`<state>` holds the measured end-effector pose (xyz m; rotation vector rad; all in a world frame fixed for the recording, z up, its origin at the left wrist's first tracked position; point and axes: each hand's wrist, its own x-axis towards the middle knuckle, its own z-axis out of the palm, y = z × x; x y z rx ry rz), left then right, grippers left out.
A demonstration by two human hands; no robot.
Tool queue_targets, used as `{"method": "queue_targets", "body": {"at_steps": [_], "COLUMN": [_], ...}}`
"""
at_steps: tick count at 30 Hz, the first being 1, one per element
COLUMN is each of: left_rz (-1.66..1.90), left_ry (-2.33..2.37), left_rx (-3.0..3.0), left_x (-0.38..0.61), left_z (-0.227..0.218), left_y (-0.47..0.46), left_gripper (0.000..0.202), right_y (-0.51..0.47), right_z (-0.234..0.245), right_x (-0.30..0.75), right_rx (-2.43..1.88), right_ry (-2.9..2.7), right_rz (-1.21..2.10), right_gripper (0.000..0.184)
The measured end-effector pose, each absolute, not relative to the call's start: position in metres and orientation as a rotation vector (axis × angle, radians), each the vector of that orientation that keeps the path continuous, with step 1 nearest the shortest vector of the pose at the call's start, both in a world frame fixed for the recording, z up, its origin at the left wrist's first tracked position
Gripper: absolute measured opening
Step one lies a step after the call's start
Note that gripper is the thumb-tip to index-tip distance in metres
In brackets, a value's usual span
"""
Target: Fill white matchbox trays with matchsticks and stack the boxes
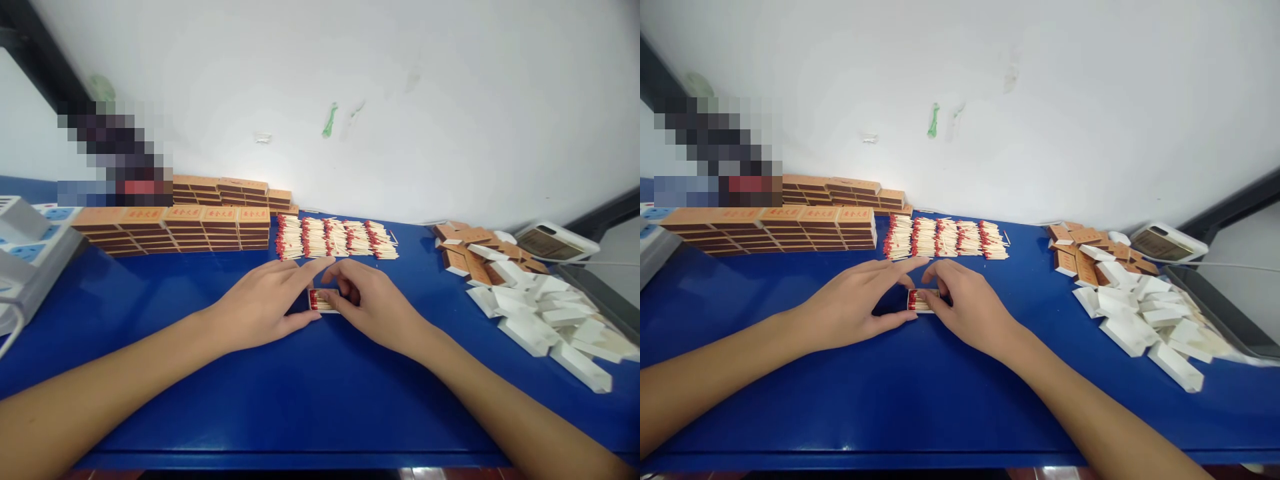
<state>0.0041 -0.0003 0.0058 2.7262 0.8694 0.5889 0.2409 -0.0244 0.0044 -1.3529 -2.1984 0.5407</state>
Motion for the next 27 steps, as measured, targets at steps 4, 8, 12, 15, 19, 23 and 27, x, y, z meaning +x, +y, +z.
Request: {"method": "queue_targets", "body": {"at_steps": [4,8,12,15,19,23,27], "left_rz": [0.599,0.623,0.616,0.6,0.599,0.595,0.626], "left_ry": [0.863,0.861,0.859,0.862,0.874,0.866,0.836], "left_rx": [2.73,2.743,2.743,2.741,2.732,2.715,2.734], "left_x": [0.0042,0.0044,0.0042,0.0041,0.0045,0.0047,0.0042], "left_z": [0.0053,0.0051,0.0048,0.0047,0.0059,0.0074,0.007], "left_y": [0.0,-0.0004,-0.0006,-0.0006,-0.001,-0.001,-0.0011], "left_gripper": [0.068,0.072,0.074,0.072,0.07,0.071,0.074], "right_y": [-0.0248,-0.0257,-0.0262,-0.0262,-0.0261,-0.0262,-0.0265], "right_z": [0.0055,0.0076,0.0076,0.0073,0.0084,0.009,0.0081], "right_x": [0.2407,0.241,0.2415,0.2418,0.2421,0.242,0.2423], "right_rx": [-1.352,-1.35,-1.339,-1.326,-1.311,-1.327,-1.316], "right_ry": [-2.199,-2.205,-2.217,-2.228,-2.232,-2.234,-2.234], "right_rz": [0.556,0.567,0.562,0.562,0.547,0.56,0.556], "right_gripper": [0.007,0.011,0.01,0.011,0.011,0.012,0.009]}}
